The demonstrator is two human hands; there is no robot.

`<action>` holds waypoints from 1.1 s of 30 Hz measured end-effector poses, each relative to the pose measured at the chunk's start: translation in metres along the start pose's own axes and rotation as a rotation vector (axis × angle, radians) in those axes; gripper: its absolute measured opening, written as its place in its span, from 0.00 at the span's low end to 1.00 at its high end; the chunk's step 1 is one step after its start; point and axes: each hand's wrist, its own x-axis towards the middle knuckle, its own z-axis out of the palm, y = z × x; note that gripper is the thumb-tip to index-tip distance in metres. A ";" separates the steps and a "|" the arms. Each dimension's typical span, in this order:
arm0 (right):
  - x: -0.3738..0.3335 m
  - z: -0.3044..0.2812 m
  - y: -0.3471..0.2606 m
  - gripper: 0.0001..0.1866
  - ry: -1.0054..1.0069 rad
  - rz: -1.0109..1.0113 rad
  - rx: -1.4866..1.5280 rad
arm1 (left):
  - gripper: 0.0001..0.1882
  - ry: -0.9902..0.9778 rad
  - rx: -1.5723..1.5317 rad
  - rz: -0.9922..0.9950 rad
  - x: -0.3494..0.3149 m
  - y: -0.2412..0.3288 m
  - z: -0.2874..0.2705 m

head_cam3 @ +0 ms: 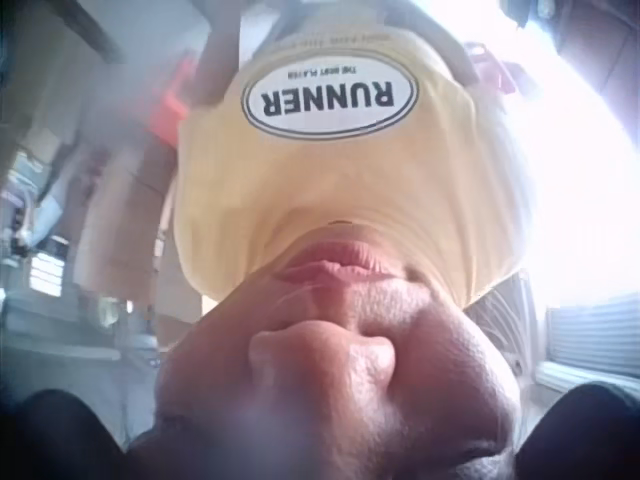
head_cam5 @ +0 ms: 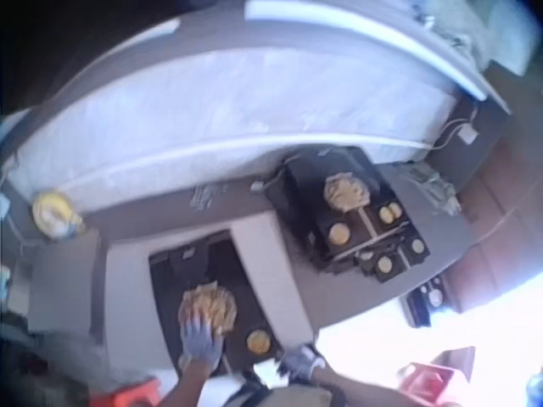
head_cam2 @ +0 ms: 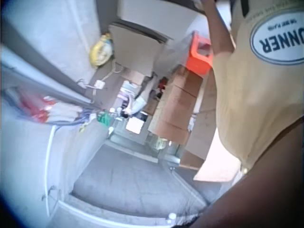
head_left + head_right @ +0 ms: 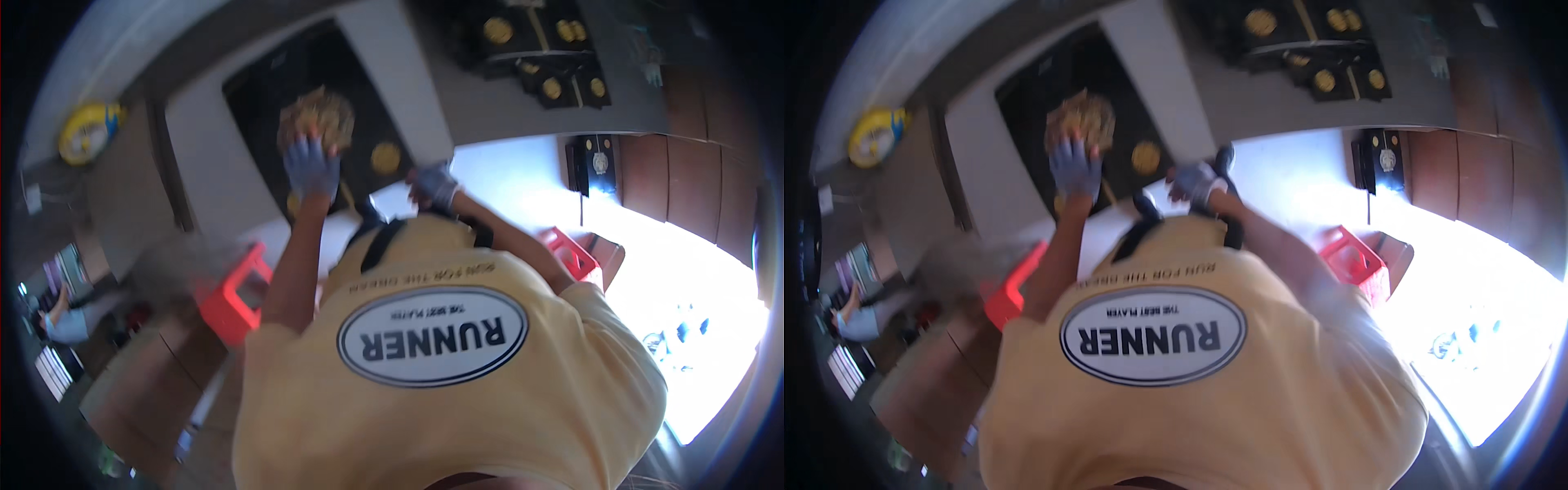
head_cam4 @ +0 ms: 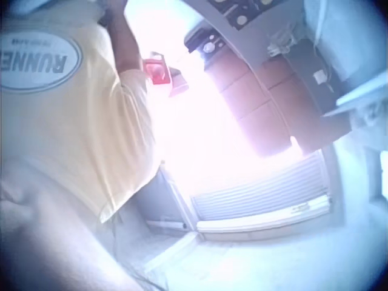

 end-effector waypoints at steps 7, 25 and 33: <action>-0.103 -0.127 -0.077 0.08 0.515 -0.798 -0.336 | 0.34 0.125 -0.157 -0.053 0.068 0.106 0.001; -0.013 -0.271 -0.056 0.13 1.108 -0.639 1.021 | 0.36 0.009 -0.200 0.164 0.314 0.350 0.039; 0.033 -0.133 -0.110 0.22 0.711 -0.324 -0.359 | 0.12 0.097 -0.510 0.165 0.169 0.125 -0.012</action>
